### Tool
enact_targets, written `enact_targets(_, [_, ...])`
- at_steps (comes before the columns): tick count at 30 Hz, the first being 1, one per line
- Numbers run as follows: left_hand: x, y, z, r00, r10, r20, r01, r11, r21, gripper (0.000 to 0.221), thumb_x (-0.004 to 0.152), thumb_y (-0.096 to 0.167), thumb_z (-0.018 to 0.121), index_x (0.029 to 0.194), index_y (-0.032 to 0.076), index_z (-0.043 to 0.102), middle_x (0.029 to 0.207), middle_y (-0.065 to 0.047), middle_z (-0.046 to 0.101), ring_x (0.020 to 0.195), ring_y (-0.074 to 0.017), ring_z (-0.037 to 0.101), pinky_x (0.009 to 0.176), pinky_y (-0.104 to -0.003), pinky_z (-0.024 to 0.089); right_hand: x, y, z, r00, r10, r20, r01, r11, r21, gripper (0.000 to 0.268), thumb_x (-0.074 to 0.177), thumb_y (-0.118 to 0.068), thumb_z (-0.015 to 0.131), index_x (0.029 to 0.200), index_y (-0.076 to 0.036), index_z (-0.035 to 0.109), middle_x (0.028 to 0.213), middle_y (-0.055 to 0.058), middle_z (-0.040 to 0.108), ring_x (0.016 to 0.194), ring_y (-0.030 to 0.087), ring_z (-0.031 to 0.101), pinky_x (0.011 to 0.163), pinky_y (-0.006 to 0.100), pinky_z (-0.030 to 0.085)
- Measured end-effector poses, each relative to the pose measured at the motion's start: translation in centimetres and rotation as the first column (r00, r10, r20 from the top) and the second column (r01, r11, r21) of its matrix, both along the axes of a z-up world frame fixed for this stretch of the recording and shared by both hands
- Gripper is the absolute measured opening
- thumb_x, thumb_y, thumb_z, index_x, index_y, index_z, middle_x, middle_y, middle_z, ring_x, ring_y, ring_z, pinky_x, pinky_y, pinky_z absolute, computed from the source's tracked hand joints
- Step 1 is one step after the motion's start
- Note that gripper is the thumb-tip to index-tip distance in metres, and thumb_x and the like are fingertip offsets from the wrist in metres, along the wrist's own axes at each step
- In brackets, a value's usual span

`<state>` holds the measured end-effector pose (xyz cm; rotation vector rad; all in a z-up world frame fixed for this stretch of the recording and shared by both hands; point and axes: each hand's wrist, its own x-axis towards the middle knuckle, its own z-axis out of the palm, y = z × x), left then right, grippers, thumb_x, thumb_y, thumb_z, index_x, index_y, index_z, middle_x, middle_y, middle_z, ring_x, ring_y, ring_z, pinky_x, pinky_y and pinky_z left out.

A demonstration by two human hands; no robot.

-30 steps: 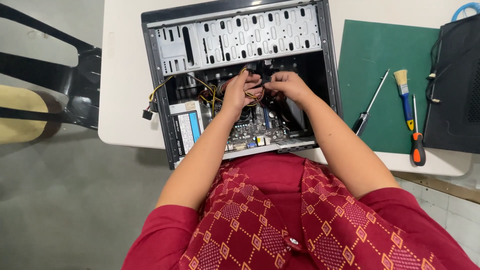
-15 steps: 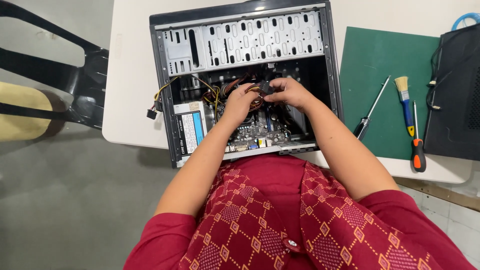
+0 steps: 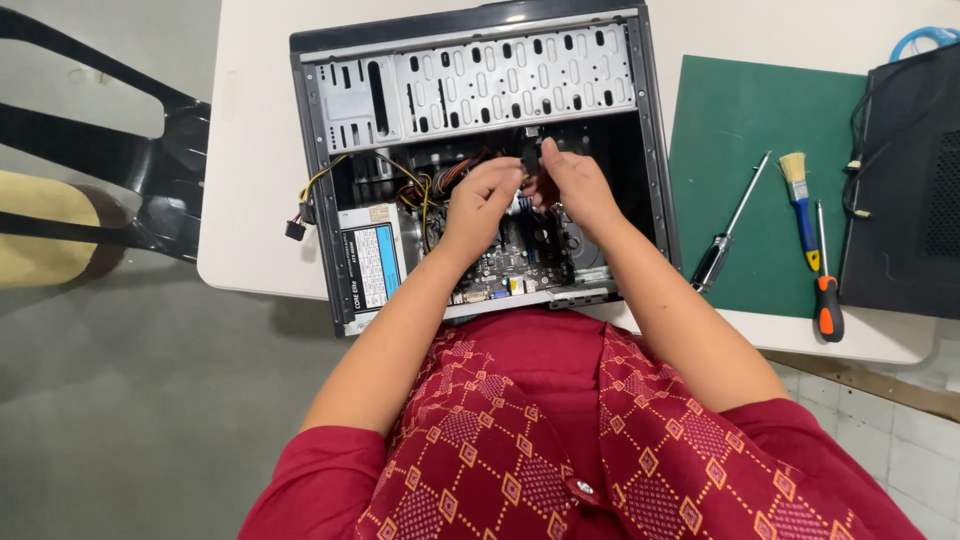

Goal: Managing internal cables and checking connections inside a desktop computer case on a repair bench.

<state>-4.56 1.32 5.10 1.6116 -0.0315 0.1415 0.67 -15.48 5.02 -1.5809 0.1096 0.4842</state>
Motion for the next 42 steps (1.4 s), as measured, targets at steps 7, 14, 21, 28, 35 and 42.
enact_targets(7, [1.0,0.1,-3.4,0.98,-0.062,-0.19,0.012,0.967,-0.253,0.034,0.102,0.03,0.062,0.086,0.005,0.079,0.096,-0.006,0.077,0.103,-0.0146,0.067,0.095,-0.036,0.054,-1.3,-0.4,3.5,0.993,0.062,0.098,-0.059,0.998,-0.032,0.018,0.098,-0.02,0.077,0.091,-0.003,0.074,0.073,0.01,0.071,0.062,0.012,0.068,0.056,0.022,0.059])
enact_targets(14, [1.8,1.5,1.0,0.838,-0.16,-0.522,0.403,0.826,0.394,0.042,0.099,0.051,0.054,0.107,0.018,0.078,0.11,-0.008,0.076,0.118,-0.0322,0.066,0.105,-0.045,0.049,-2.7,-3.1,3.1,0.953,0.301,-0.017,-0.255,0.834,0.489,0.027,0.096,-0.02,0.073,0.087,0.003,0.062,0.091,0.022,0.071,0.061,0.024,0.073,0.048,0.032,0.065])
enact_targets(21, [2.7,1.5,0.4,0.854,-0.261,-0.45,0.393,0.89,0.23,0.032,0.094,0.048,0.065,0.093,0.017,0.072,0.076,-0.002,0.077,0.095,-0.024,0.073,0.086,-0.039,0.051,-2.2,-6.1,-1.0,0.958,0.277,-0.078,-0.126,0.648,0.751,0.033,0.088,-0.021,0.08,0.099,0.002,0.059,0.084,0.018,0.062,0.063,0.021,0.069,0.053,0.029,0.062])
enact_targets(28, [1.8,3.1,0.0,0.953,0.063,-0.297,-0.077,0.996,-0.035,0.027,0.082,0.029,0.09,0.085,0.017,0.066,0.078,0.003,0.072,0.077,-0.0085,0.065,0.076,-0.023,0.052,-0.1,-5.6,-3.2,0.855,-0.061,-0.515,0.353,0.796,0.491,0.025,0.096,0.0,0.069,0.12,-0.002,0.063,0.092,0.003,0.066,0.071,0.01,0.067,0.068,0.016,0.058])
enact_targets(35, [2.6,1.7,-0.6,0.918,0.255,-0.305,-0.277,0.96,-0.032,0.034,0.098,0.043,0.066,0.078,0.016,0.065,0.071,0.003,0.067,0.071,-0.0088,0.059,0.073,-0.027,0.05,1.8,-2.9,-4.0,0.911,-0.049,-0.41,0.1,0.989,0.106,0.039,0.096,-0.005,0.067,0.134,-0.007,0.058,0.1,0.013,0.077,0.074,0.014,0.078,0.069,0.025,0.07])
enact_targets(42, [3.0,1.6,-1.6,0.953,0.225,-0.203,-0.234,0.972,-0.02,0.051,0.109,0.043,0.046,0.072,0.013,0.064,0.072,0.0,0.073,0.073,-0.0114,0.067,0.081,-0.029,0.053,1.4,-2.2,-5.6,0.981,-0.04,-0.191,0.04,0.999,-0.002,0.024,0.087,0.008,0.074,0.107,0.009,0.061,0.087,0.023,0.074,0.072,0.028,0.079,0.065,0.033,0.071])
